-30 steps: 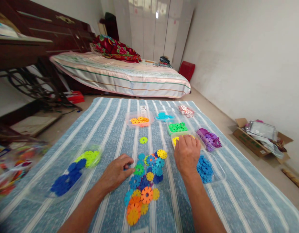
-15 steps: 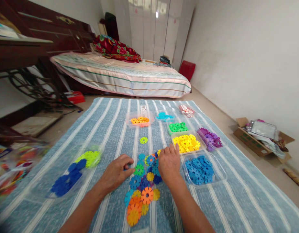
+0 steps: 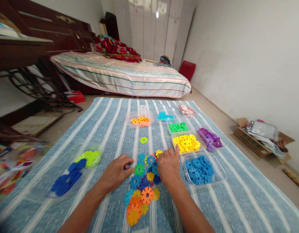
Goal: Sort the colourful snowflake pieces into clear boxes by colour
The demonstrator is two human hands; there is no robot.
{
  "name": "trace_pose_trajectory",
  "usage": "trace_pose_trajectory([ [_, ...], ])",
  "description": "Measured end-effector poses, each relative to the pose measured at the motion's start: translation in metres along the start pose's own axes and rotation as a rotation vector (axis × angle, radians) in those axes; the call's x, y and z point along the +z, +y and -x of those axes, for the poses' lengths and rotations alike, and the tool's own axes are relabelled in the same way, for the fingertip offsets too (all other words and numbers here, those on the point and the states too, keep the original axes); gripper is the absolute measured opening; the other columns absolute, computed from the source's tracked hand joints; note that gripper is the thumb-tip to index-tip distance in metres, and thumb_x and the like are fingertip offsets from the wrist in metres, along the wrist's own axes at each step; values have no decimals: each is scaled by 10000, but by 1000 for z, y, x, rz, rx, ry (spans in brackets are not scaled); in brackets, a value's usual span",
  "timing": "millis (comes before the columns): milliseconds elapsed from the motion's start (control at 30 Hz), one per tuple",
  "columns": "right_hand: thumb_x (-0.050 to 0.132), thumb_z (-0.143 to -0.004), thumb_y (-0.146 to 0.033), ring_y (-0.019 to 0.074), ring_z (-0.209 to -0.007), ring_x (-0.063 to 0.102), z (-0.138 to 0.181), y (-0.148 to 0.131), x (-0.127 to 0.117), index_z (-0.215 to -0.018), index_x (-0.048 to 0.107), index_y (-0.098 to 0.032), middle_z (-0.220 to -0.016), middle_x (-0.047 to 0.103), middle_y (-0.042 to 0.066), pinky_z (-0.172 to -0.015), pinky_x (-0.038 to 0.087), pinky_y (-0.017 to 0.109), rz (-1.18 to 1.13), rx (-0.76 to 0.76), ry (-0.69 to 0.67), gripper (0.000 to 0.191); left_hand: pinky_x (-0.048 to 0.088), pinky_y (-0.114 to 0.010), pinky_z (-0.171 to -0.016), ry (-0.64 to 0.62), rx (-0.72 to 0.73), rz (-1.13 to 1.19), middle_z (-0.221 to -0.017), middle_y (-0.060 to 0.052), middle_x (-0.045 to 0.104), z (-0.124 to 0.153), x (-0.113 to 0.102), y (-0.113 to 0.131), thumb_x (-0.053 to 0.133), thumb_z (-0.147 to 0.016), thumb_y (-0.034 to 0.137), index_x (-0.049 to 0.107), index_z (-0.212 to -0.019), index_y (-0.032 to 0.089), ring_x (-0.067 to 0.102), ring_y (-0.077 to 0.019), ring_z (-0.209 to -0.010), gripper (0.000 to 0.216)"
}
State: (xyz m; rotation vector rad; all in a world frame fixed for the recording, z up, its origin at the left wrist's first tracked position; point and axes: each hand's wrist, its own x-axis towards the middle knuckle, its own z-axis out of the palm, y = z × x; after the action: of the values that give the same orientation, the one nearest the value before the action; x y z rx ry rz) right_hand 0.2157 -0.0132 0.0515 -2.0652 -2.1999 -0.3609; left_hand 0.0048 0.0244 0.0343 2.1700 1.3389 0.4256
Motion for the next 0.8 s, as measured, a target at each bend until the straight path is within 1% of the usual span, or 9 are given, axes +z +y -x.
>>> trace_pose_trajectory([
  [100,433,-870,-102,226,-831,540,-4,16,-9,-721,648,-179,-760,632,64,-1032,171,524,36,22,114,273,408,-271,-680,1,-3,3,-871,-8,534,0,0,1,542,-741,248,576,-806,196,564,-139,-732,90],
  [167,415,-889,-129,228,-837,535,-9,32,-15,-705,630,-176,-750,623,64,-1020,188,513,69,93,236,286,409,-272,-676,0,-2,4,-864,-6,533,0,0,1,543,-740,253,572,-794,197,563,-138,-724,83],
  [233,404,-903,-162,242,-895,526,-14,47,-20,-765,630,-164,-795,630,78,-1006,205,496,85,201,399,264,409,-273,-678,1,3,2,-861,-6,532,0,0,1,543,-740,254,571,-794,197,562,-138,-723,84],
  [300,410,-908,-192,250,-941,509,-15,54,-19,-851,628,-148,-845,632,93,-980,240,463,67,240,510,230,409,-270,-676,6,7,0,-861,-5,531,-1,0,1,544,-739,250,573,-795,197,560,-138,-726,83],
  [367,415,-909,-196,233,-908,505,-14,49,-13,-854,623,-155,-837,623,87,-920,296,396,3,136,467,218,408,-267,-673,12,6,-1,-861,-4,533,-1,0,1,545,-736,240,575,-790,197,558,-136,-726,75],
  [467,448,-895,-167,206,-852,509,-8,26,1,-788,607,-173,-815,612,68,-814,336,312,-108,-45,215,192,405,-262,-668,14,4,4,-855,-1,534,-1,1,0,551,-732,232,576,-787,197,555,-131,-715,69],
  [567,517,-873,-193,218,-874,522,-6,5,15,-845,614,-159,-870,621,80,-764,339,303,-124,-23,35,107,402,-254,-671,20,16,6,-855,2,529,-1,2,-2,550,-739,231,572,-796,198,551,-124,-719,70],
  [667,517,-873,-175,219,-843,537,-8,-2,22,-836,627,-156,-850,629,81,-736,332,309,-105,-4,-21,118,400,-249,-674,24,19,4,-853,4,526,-1,3,-3,549,-738,226,569,-794,199,550,-121,-723,65],
  [800,492,-857,-94,207,-806,536,-7,1,25,-808,636,-161,-812,627,74,-735,313,312,-99,-33,-9,166,398,-255,-668,17,14,1,-853,-1,530,0,2,-1,546,-742,233,573,-791,194,556,-126,-720,68],
])
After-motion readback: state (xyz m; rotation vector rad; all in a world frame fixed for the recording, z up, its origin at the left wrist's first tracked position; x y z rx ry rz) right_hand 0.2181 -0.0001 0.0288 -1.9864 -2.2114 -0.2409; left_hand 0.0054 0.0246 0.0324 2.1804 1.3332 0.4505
